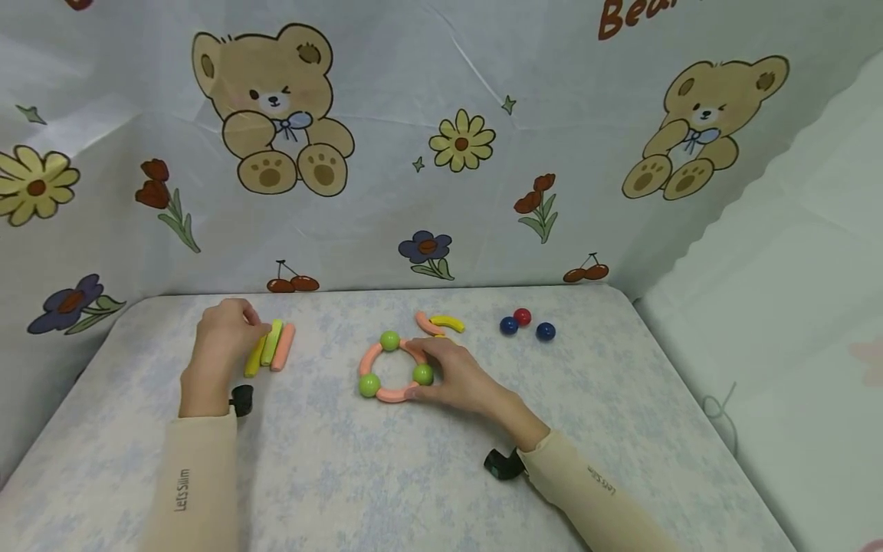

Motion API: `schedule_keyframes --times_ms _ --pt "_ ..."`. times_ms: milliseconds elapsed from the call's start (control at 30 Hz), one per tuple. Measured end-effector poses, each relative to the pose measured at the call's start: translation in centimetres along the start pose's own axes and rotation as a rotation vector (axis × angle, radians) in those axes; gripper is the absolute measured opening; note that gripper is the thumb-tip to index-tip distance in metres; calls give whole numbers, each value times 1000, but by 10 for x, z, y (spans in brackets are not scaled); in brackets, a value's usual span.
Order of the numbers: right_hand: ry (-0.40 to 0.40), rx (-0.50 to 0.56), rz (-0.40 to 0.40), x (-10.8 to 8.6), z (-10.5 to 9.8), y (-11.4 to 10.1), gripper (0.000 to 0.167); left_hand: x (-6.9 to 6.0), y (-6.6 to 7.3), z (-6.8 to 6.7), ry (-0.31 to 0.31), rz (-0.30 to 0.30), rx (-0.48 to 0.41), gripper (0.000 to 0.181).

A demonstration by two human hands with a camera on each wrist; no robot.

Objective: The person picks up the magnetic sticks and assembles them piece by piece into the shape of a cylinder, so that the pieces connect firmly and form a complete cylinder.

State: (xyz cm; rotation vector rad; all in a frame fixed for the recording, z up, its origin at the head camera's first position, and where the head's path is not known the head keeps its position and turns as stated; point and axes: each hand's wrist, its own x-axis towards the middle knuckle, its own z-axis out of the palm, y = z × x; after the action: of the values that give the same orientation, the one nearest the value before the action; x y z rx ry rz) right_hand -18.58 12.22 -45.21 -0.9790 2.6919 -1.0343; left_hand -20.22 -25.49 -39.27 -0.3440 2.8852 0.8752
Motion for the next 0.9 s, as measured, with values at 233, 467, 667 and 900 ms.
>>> schedule_keyframes --times_ms 233,467,667,900 --pt "-6 -4 8 0 0 -1 77 4 -18 -2 -66 -67 9 22" --pt "-4 -7 -2 1 -2 -1 76 9 -32 -5 -183 -124 5 25" --pt "-4 2 -13 1 -1 0 77 8 -39 -9 -115 -145 30 31" --pt "-6 9 -24 0 1 1 76 0 -9 -9 207 82 -167 31"
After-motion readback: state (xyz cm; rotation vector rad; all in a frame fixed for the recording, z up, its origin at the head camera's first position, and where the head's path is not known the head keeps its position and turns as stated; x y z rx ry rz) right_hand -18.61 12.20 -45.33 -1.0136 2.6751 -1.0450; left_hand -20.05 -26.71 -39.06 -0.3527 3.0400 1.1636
